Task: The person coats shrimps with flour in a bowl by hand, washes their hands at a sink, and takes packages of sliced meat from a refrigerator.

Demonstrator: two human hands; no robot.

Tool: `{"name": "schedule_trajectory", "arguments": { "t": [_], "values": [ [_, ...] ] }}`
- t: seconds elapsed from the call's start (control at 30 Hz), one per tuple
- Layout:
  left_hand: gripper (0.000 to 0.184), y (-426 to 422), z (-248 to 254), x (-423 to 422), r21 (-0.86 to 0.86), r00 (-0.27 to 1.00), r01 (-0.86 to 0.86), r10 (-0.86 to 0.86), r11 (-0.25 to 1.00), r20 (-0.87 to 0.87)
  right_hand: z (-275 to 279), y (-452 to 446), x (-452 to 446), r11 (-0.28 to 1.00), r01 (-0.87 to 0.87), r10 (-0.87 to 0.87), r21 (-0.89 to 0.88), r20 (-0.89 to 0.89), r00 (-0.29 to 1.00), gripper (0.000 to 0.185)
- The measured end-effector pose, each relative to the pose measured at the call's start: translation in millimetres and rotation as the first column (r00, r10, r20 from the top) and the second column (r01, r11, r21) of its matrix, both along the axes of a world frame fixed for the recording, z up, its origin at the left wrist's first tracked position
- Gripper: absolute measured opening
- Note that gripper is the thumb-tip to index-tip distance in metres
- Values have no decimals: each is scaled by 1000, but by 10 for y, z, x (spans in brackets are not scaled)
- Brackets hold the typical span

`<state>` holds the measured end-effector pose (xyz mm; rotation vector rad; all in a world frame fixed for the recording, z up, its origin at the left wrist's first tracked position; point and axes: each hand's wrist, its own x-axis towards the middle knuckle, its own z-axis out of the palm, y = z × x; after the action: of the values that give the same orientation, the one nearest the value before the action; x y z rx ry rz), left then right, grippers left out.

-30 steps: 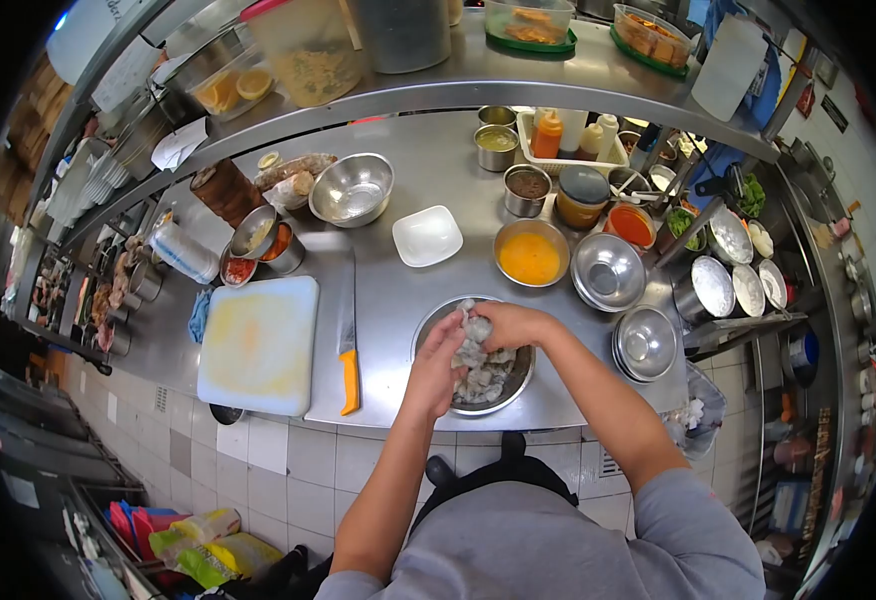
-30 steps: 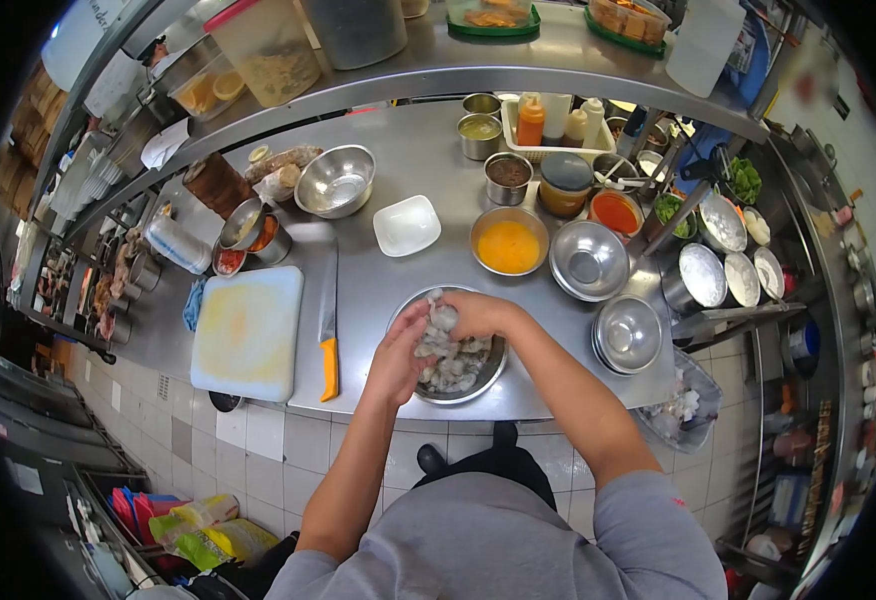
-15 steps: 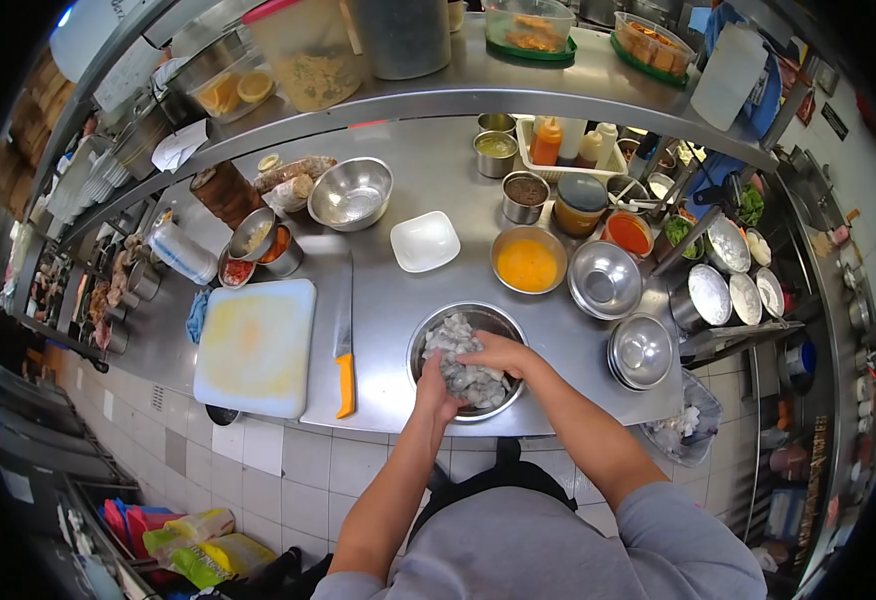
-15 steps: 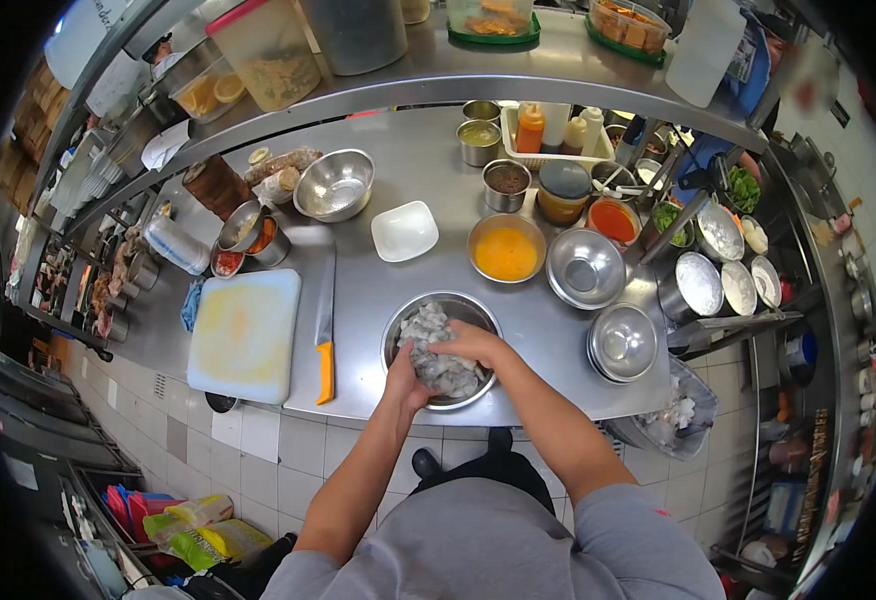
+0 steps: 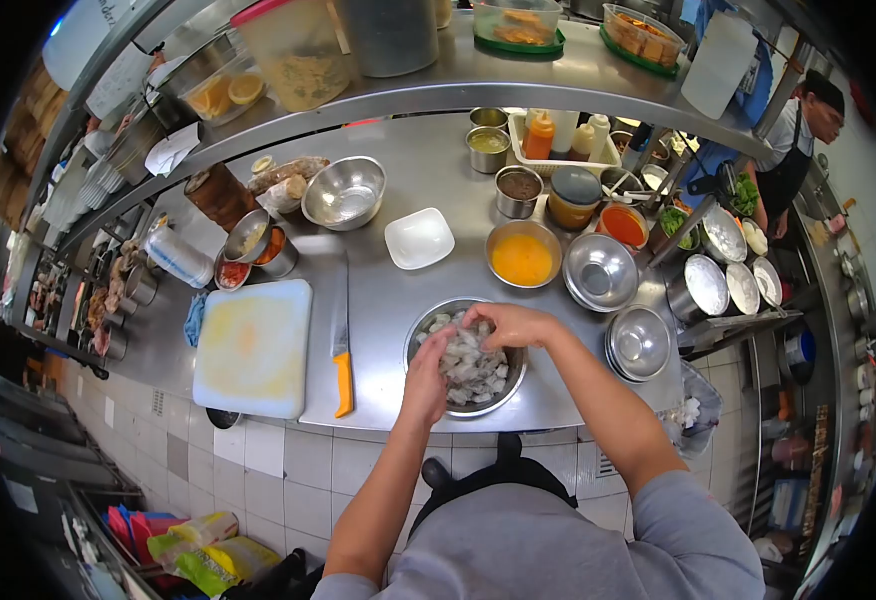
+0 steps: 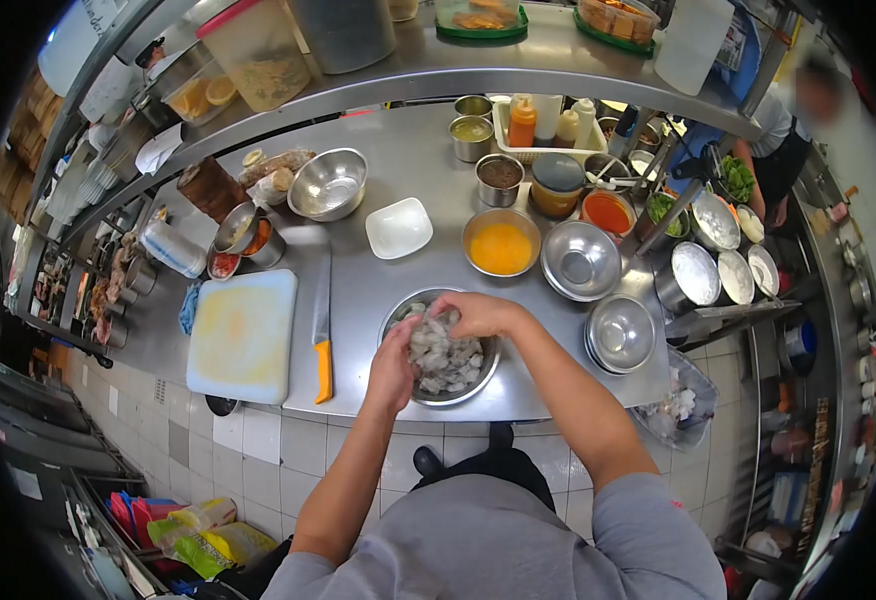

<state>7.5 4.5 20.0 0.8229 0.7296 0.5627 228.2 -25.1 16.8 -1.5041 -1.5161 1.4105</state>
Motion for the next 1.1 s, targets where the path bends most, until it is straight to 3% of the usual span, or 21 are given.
{"name": "schedule_trajectory", "arguments": {
  "t": [0.03,0.1,0.13,0.17,0.2,0.27,0.3,0.33,0.37,0.4,0.47,0.5,0.57,0.7,0.77,0.8,0.9,0.93,1.0,1.07,1.1],
  "values": [
    [41,54,51,1,-1,1000,1,-1,1000,1,19,-5,31,1000,1,-1,-4,-15,1000,55],
    [48,173,184,19,57,975,128,-115,990,-188,38,-51,50,999,32,-32,12,61,998,53],
    [53,223,309,41,124,940,215,-171,969,-297,33,-101,27,999,48,-52,23,253,966,55],
    [53,307,215,55,124,940,214,-170,969,-295,20,-154,-13,997,62,-72,37,435,897,59],
    [55,429,-1,85,184,923,239,-164,954,-349,-41,-213,-84,997,61,-71,37,437,897,59],
    [56,573,-402,160,243,904,265,-154,933,-398,-195,-322,-260,984,168,-118,-66,464,878,76],
    [55,586,-591,188,98,915,201,-151,975,-375,-192,-324,-347,983,169,-120,-65,466,877,76],
    [54,593,-762,208,-51,924,136,-145,989,-353,-159,-299,-457,927,261,-152,-270,365,918,85],
    [54,601,-943,212,-49,924,137,-146,989,-352,-147,-292,-539,825,314,-206,-470,267,942,94],
    [47,605,-1108,201,-120,943,101,-133,988,-306,-260,-292,-598,825,316,-211,-468,264,941,94],
    [40,540,-1062,167,-238,972,77,-126,968,-197,-568,-271,-673,869,445,-395,-214,240,887,100],
    [40,541,-1017,154,-235,971,81,-129,969,-199,-550,-270,-666,868,449,-400,-212,237,885,100],
    [38,521,-945,121,-310,981,133,-170,941,-94,-521,-289,-651,871,416,-459,-260,-132,879,96],
    [37,360,-616,32,-194,994,76,-90,978,-65,-738,-223,-520,906,298,-380,-302,-265,886,86],
    [37,207,-208,25,-65,997,-21,16,998,-76,-528,-145,-334,982,135,-137,-136,-5,991,75],
    [43,175,-147,0,-21,997,37,-38,999,-74,-484,-136,-248,994,95,-88,-52,126,988,65],
    [50,48,189,11,-10,979,110,-110,994,-173,-243,-13,11,999,-14,7,29,242,970,61],
    [53,38,175,-1,0,979,128,-127,992,-162,-155,49,53,999,-19,12,29,242,970,61],
    [54,-24,225,-51,-25,983,82,-85,996,-163,-41,125,120,1000,4,-3,0,456,890,63],
    [54,-64,151,-110,-47,985,38,-46,998,-165,-61,125,5,997,60,-24,-52,516,856,67],
    [55,-70,-34,-159,-171,986,-45,16,984,-166,-96,110,-84,987,121,-41,-102,573,818,72]
  ]
}}
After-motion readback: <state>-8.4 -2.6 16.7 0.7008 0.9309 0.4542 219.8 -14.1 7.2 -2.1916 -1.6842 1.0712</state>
